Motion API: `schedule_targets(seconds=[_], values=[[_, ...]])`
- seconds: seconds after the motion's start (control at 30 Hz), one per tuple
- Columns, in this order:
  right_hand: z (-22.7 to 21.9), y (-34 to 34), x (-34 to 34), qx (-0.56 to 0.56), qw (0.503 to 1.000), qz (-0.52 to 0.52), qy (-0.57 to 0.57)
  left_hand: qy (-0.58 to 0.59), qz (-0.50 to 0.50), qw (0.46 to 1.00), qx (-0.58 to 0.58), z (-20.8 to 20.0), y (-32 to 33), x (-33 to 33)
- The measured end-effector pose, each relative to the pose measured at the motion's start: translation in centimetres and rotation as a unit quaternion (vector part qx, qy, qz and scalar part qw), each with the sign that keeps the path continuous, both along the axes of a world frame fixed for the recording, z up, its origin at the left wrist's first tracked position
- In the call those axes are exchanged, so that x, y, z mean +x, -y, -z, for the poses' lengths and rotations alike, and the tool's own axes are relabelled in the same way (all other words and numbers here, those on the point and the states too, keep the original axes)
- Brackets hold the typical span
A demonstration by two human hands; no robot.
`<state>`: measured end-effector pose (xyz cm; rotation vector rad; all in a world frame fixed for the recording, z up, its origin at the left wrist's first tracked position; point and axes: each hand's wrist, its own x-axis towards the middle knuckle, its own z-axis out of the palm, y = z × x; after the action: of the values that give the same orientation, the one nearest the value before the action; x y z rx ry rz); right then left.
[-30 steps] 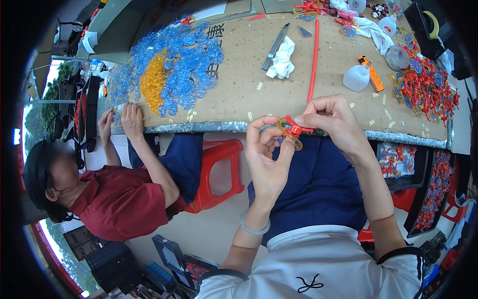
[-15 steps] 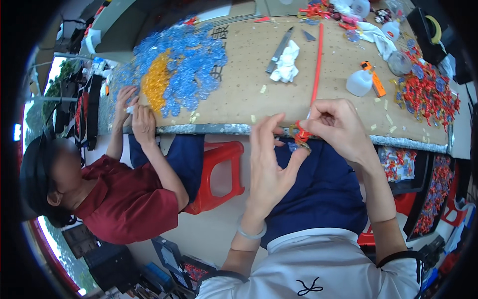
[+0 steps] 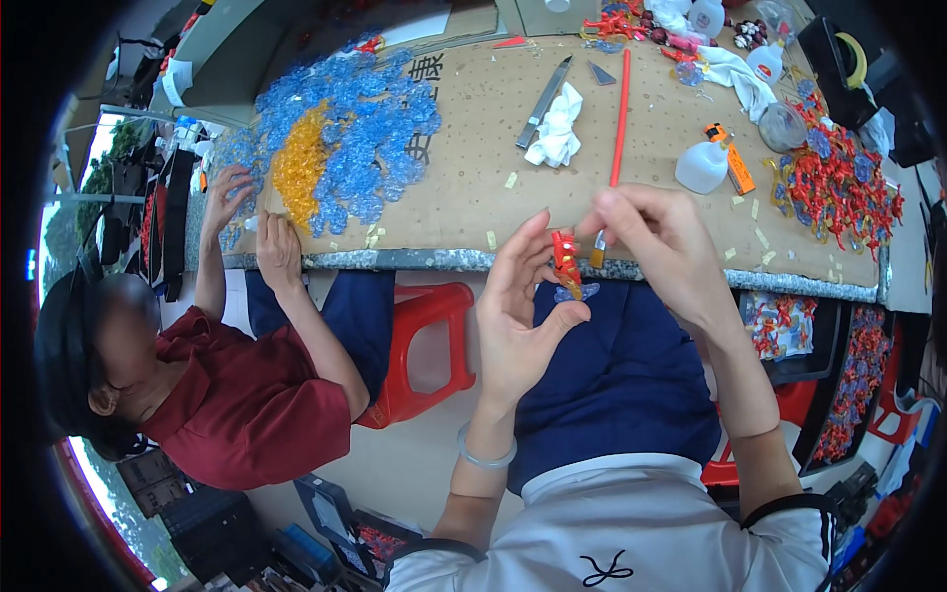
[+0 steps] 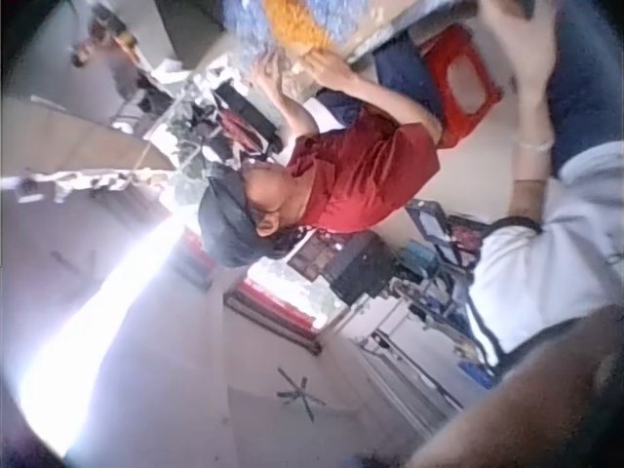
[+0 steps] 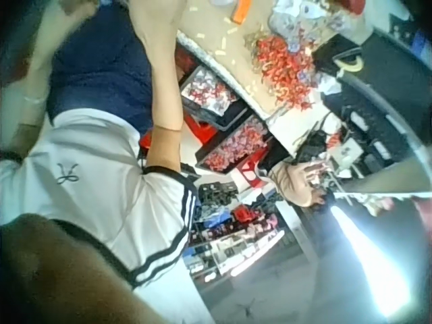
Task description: Apply glue and attach small plastic components to assemble toy figurines.
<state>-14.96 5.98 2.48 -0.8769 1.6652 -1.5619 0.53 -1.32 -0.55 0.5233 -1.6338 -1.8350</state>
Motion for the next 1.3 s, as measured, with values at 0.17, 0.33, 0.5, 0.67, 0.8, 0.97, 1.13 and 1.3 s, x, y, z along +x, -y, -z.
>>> schedule_targets(seconds=[0.17,0.33,0.5,0.67,0.8,0.97,1.13,1.3], values=[[0.3,-1.6,0.9,-0.002,0.999,-0.025,-0.019,-0.066,-0.008,0.992,0.110,0.0,0.0,-0.2],[1.4,-1.9,2.1,-0.039,0.999,-0.009,-0.035,-0.060,-0.007,0.991,0.120,-0.1,-0.2,-0.4],[2.1,-1.8,2.2,-0.044,0.997,0.016,-0.065,-0.049,-0.007,0.995,0.084,-0.3,-0.5,-0.4],[2.3,-2.1,2.2,-0.027,0.996,0.011,-0.083,-0.034,-0.005,0.998,0.059,-0.2,-0.8,-0.6],[3.1,-1.8,2.2,-0.066,0.994,0.044,-0.080,-0.026,-0.010,0.999,0.038,-0.3,-1.2,-0.9],[3.1,-1.9,2.0,-0.075,0.994,0.056,-0.047,-0.026,-0.007,0.999,0.021,-0.4,-1.3,-1.5],[3.2,-2.2,1.6,-0.061,0.997,0.026,0.040,-0.002,-0.015,1.000,0.022,0.3,-1.1,-0.6],[1.3,-2.4,0.0,-0.014,0.991,-0.069,0.112,0.041,-0.001,0.990,-0.133,-1.4,1.6,0.5]])
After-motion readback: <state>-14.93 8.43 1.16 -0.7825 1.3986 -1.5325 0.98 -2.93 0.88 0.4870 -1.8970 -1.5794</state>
